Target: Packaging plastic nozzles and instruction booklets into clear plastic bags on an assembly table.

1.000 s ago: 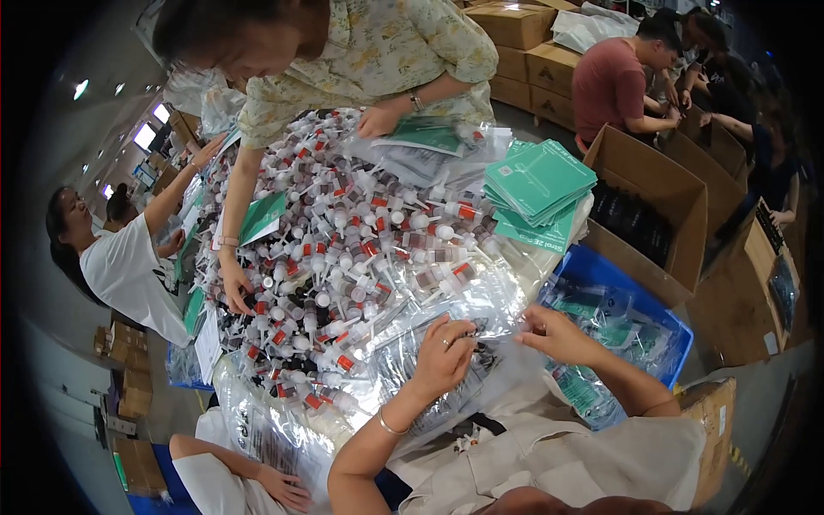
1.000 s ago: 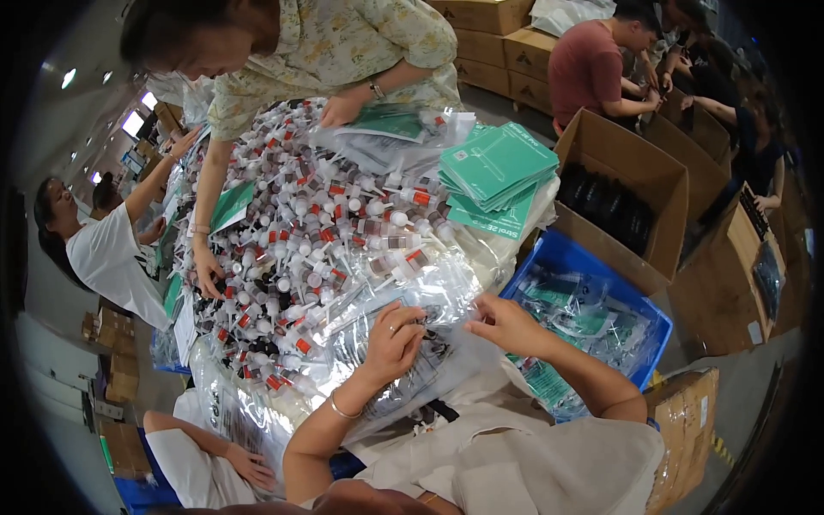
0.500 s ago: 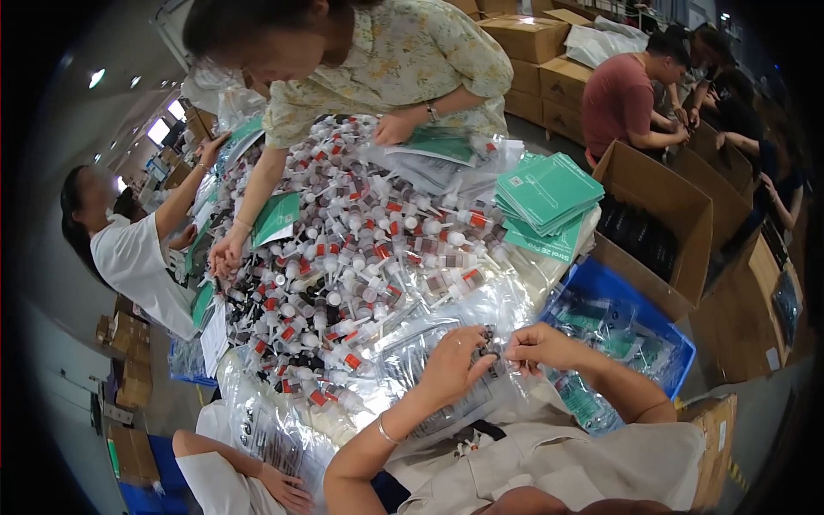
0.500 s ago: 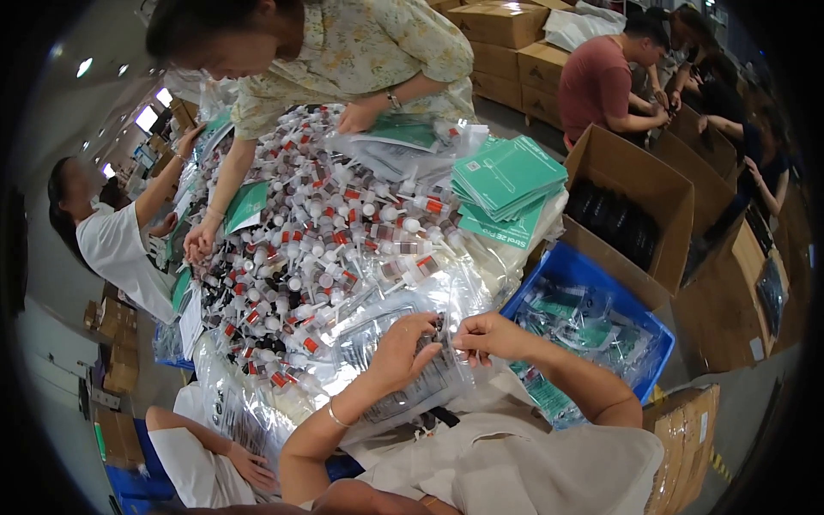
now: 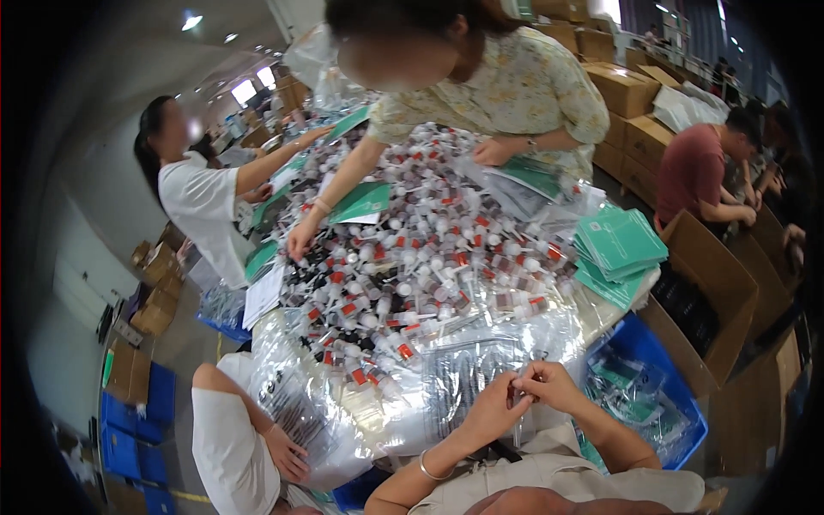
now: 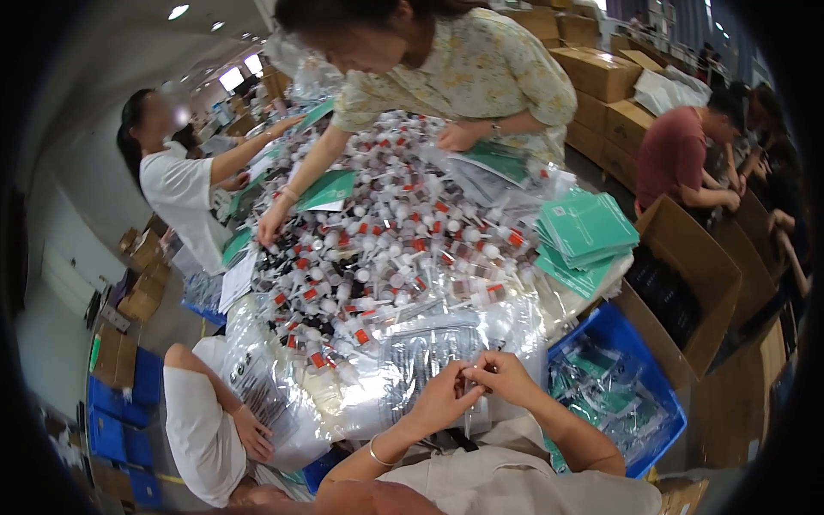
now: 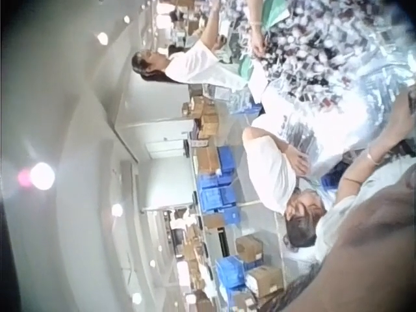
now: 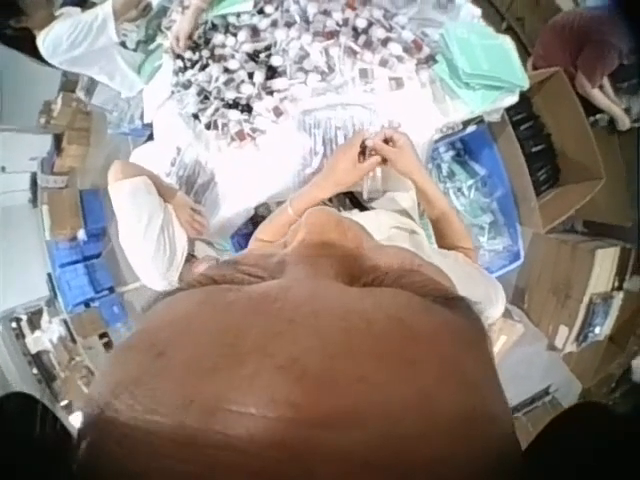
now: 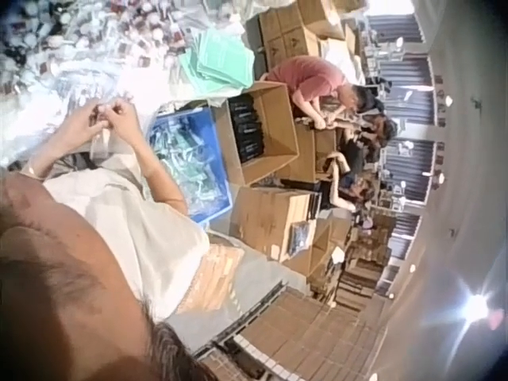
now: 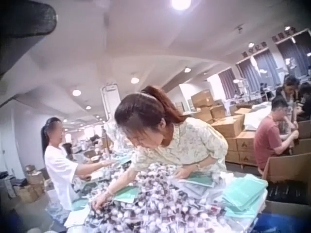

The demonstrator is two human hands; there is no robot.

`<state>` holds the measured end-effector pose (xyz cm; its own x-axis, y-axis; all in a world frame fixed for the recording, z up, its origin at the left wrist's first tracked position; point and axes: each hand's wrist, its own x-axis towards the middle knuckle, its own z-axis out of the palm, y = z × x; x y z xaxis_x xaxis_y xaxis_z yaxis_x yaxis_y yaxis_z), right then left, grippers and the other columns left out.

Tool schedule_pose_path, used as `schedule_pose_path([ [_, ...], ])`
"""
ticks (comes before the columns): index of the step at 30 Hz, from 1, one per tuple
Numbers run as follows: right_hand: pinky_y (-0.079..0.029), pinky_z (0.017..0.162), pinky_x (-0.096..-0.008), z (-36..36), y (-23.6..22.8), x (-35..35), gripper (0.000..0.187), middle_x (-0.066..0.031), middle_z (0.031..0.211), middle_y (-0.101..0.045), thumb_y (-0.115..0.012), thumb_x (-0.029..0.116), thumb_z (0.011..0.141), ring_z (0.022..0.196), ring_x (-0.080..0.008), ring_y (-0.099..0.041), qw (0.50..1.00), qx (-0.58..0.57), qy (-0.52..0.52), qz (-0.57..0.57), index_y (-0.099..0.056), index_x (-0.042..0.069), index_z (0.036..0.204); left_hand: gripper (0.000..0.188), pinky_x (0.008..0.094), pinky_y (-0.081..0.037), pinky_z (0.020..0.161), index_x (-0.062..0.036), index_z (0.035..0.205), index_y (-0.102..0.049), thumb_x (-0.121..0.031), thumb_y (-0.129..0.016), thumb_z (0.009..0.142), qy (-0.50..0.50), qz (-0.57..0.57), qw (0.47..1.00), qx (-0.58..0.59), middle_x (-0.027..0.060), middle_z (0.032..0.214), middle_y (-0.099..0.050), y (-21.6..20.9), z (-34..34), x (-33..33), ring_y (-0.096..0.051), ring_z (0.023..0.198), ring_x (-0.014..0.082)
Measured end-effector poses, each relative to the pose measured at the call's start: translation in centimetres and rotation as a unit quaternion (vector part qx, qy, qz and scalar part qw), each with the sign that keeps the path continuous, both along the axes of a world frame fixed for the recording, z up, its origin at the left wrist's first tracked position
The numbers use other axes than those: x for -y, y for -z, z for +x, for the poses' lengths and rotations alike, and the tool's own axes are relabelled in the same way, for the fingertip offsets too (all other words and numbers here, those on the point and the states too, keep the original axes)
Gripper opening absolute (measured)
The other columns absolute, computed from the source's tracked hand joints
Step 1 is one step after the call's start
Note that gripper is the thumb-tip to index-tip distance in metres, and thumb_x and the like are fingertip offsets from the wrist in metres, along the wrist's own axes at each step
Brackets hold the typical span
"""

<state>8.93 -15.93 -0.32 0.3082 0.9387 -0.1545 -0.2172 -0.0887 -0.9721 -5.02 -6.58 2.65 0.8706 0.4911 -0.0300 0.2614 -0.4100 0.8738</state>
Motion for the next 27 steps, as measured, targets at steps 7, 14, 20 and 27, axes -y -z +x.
schedule_pose_path([
  [7,-0.044,0.05,-0.023,-1.5,-0.5,-0.2,0.019,-0.0027,0.064,-0.058,-0.063,0.015,0.086,0.057,-0.0076,-0.056,0.991,0.132,-0.005,-0.012,-0.054,0.003,0.075,0.031,0.0326,-0.049,0.066,-0.0008,0.112,-0.053,-0.011,-0.055,0.083,-0.013,0.015,0.997,0.07,0.0149,0.087,-0.063,1.0,-1.4,-0.5,-0.062,0.071,0.0245],
  [14,-0.043,0.047,-0.0267,-2.0,-1.6,-0.6,0.024,-0.008,0.06,-0.057,-0.06,0.02,0.088,0.051,-0.0128,-0.056,0.968,0.252,0.007,-0.013,-0.054,0.001,0.074,0.019,0.0411,-0.045,0.062,-0.0023,0.097,-0.055,-0.017,-0.052,0.085,-0.01,0.055,0.998,0.032,0.0198,0.082,-0.06,0.8,-1.2,-1.1,-0.058,0.073,0.0382],
  [20,-0.04,0.047,-0.034,-1.7,-1.3,-1.7,0.023,-0.0139,0.058,-0.053,-0.058,0.018,0.087,0.05,-0.0249,-0.054,0.951,0.307,0.022,-0.011,-0.054,0.002,0.071,0.017,0.0459,-0.044,0.063,0.0006,0.09,-0.05,-0.016,-0.049,0.087,-0.007,0.067,0.997,0.043,0.0209,0.078,-0.057,0.7,-1.0,-1.9,-0.056,0.072,0.0406],
  [27,-0.038,0.049,-0.0378,-1.4,-1.2,-2.1,0.021,-0.0158,0.06,-0.051,-0.06,0.016,0.084,0.052,-0.0313,-0.05,0.926,0.367,0.071,0.056,-0.053,0.001,0.071,0.012,0.0455,-0.043,0.059,-0.0008,0.087,-0.048,-0.013,-0.051,0.085,-0.017,0.085,0.995,0.056,0.0199,0.076,-0.056,0.1,-0.1,-2.6,-0.056,0.069,0.0397],
])
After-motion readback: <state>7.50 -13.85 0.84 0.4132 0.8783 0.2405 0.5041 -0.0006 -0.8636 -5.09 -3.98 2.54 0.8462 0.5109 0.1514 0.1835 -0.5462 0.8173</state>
